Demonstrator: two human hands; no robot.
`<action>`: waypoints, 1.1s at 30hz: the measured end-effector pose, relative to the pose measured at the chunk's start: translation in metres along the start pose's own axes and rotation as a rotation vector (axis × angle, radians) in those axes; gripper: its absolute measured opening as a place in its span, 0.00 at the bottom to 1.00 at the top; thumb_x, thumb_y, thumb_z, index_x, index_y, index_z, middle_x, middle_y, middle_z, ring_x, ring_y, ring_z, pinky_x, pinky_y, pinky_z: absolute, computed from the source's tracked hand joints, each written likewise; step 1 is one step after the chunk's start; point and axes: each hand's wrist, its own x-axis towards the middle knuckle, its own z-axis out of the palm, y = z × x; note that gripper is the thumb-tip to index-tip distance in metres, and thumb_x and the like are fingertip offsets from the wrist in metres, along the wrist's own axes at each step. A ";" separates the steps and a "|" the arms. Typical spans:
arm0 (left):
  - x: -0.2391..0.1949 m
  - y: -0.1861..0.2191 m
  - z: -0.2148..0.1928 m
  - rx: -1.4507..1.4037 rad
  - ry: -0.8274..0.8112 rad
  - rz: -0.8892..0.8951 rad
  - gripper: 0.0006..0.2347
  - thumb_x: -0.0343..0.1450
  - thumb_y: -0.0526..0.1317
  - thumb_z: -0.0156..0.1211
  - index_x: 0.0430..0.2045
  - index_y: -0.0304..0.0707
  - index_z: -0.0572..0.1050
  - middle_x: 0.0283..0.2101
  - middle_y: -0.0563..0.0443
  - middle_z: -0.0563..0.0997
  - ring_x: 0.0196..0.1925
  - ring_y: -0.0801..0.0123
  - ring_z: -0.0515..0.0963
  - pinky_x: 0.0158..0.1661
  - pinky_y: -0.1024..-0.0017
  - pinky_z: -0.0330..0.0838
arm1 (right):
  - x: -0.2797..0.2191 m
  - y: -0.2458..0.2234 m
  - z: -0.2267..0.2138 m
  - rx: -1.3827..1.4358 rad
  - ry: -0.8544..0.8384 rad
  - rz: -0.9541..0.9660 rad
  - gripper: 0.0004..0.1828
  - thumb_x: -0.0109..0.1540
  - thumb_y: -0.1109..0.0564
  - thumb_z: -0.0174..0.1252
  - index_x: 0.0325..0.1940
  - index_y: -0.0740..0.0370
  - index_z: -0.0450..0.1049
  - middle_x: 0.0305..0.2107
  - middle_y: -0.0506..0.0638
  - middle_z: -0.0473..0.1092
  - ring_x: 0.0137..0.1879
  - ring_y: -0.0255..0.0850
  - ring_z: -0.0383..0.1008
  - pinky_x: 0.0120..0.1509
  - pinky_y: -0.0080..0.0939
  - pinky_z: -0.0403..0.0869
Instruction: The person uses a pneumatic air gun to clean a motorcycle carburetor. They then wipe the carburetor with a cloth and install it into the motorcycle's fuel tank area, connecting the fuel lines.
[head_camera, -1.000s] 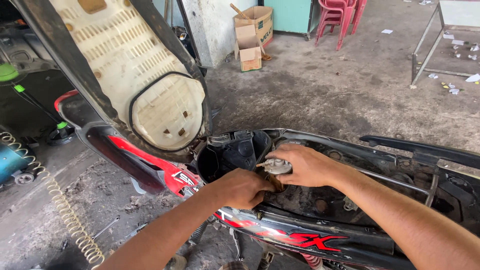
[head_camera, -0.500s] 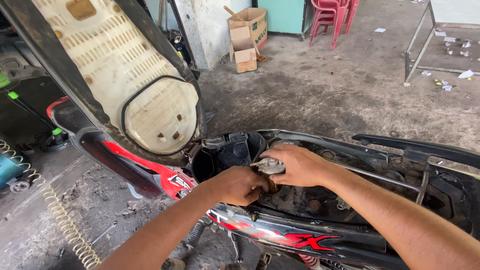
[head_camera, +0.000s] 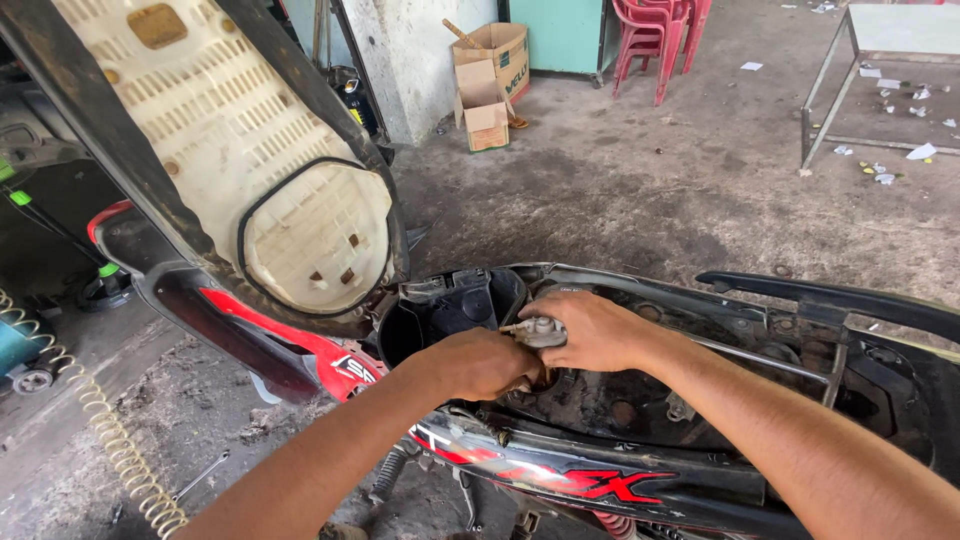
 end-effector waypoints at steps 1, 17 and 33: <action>-0.003 0.004 -0.002 0.001 0.001 -0.002 0.09 0.76 0.47 0.54 0.45 0.53 0.79 0.33 0.43 0.85 0.33 0.46 0.86 0.35 0.51 0.84 | 0.000 0.001 0.000 -0.001 0.000 -0.002 0.33 0.58 0.52 0.66 0.66 0.63 0.69 0.52 0.60 0.73 0.61 0.57 0.75 0.63 0.54 0.76; -0.045 0.031 0.027 -0.286 0.744 -0.034 0.06 0.78 0.43 0.49 0.40 0.45 0.72 0.31 0.49 0.75 0.25 0.47 0.82 0.20 0.55 0.79 | -0.007 -0.001 0.002 0.127 0.019 -0.043 0.29 0.62 0.49 0.65 0.65 0.63 0.72 0.53 0.63 0.74 0.61 0.62 0.75 0.64 0.58 0.75; -0.032 0.059 0.035 -0.883 0.901 -0.234 0.09 0.62 0.23 0.70 0.32 0.30 0.81 0.33 0.51 0.86 0.30 0.74 0.85 0.32 0.79 0.80 | 0.009 0.027 0.016 0.125 0.124 -0.058 0.25 0.48 0.50 0.76 0.47 0.56 0.79 0.40 0.44 0.79 0.44 0.40 0.78 0.50 0.42 0.74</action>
